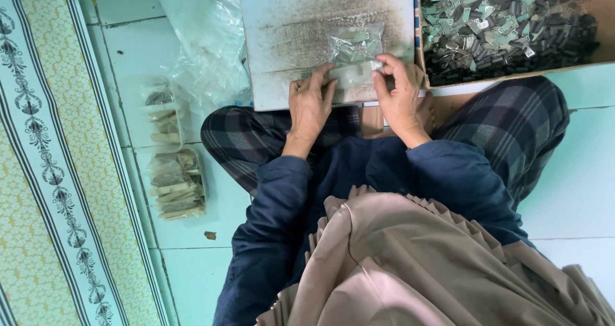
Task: Picking small metal components from a box and placing them into small plastic bags on the floor.
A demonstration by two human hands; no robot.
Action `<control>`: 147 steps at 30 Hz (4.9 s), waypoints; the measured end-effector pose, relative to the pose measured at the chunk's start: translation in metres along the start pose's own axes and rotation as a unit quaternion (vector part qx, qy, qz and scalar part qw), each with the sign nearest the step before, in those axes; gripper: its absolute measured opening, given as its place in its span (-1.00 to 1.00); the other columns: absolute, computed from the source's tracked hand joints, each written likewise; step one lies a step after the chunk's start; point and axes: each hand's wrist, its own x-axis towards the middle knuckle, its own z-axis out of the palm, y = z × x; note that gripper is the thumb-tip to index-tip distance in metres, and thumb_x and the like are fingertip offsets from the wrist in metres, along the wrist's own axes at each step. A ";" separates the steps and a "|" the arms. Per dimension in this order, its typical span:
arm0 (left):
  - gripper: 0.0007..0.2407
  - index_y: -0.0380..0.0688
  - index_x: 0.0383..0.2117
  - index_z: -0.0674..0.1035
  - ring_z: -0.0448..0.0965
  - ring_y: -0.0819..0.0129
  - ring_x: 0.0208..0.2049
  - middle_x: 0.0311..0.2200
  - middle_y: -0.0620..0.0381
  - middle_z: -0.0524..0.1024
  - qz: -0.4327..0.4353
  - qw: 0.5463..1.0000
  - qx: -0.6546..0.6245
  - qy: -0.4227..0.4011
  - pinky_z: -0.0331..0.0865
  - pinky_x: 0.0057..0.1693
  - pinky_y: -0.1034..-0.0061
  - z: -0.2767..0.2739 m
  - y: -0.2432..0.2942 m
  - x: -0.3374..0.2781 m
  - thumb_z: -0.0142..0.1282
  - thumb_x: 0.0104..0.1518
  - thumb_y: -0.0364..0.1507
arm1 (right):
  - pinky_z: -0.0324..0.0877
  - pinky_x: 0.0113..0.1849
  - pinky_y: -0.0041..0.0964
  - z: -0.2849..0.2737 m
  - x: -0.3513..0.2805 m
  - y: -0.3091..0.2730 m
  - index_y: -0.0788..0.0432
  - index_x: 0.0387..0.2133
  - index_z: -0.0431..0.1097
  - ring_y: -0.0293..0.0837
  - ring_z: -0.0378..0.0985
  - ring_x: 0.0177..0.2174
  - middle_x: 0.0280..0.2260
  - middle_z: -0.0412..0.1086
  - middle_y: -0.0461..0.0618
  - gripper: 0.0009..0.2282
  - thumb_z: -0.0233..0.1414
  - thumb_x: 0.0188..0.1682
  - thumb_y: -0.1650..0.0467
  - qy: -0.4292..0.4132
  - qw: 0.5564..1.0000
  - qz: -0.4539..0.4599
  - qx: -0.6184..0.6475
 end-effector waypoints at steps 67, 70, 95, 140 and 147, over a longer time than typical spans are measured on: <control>-0.86 0.00 -0.21 0.64 0.57 0.24 -0.26 -0.29 0.17 0.47 0.075 0.993 0.000 -0.094 0.55 -0.08 0.44 0.008 -0.029 0.012 0.29 0.18 -0.34 | 0.28 -0.18 -0.11 -0.006 0.009 0.050 0.07 -0.21 0.54 0.04 0.38 -0.24 -0.20 0.31 -0.04 -0.91 0.14 0.16 0.34 -0.097 0.968 -0.200 -0.115; -0.90 0.02 -0.30 0.64 0.59 0.29 -0.30 -0.36 0.22 0.45 0.045 0.994 -0.006 -0.095 0.56 -0.12 0.48 0.012 -0.028 0.015 0.22 0.24 -0.30 | 0.27 -0.21 -0.09 -0.001 0.009 0.055 0.11 -0.25 0.48 0.05 0.39 -0.24 -0.23 0.31 -0.02 -0.89 0.12 0.19 0.33 -0.095 0.971 -0.181 -0.125; -0.93 0.22 -0.21 0.58 0.59 0.29 -0.33 -0.43 0.26 0.40 -0.005 0.992 0.028 -0.126 0.60 -0.30 0.35 -0.008 -0.007 0.036 0.12 0.25 -0.29 | 0.27 -0.21 -0.08 -0.004 0.019 0.047 -0.01 -0.10 0.55 0.06 0.39 -0.25 -0.15 0.27 -0.01 -0.83 0.21 0.05 0.34 -0.129 0.967 -0.172 -0.139; -0.54 0.30 0.10 0.50 0.48 0.34 -0.39 -0.12 0.15 0.43 0.130 0.973 0.160 -0.103 0.41 -0.48 0.54 0.020 -0.011 0.051 0.06 0.16 -0.68 | 0.29 -0.41 0.07 0.059 0.235 0.097 0.27 -0.07 0.52 0.21 0.43 -0.32 -0.22 0.31 0.18 -0.90 0.11 0.20 0.53 -0.175 0.980 -0.033 -0.088; -0.53 0.34 0.10 0.50 0.46 0.36 -0.41 -0.12 0.17 0.42 0.130 0.969 0.185 -0.096 0.40 -0.49 0.54 0.021 -0.011 0.052 0.03 0.15 -0.67 | 0.38 -0.18 0.35 0.124 0.275 0.139 0.08 -0.14 0.54 0.33 0.33 -0.13 -0.03 0.28 0.18 -0.86 0.00 0.23 0.36 -0.344 0.915 0.089 -0.194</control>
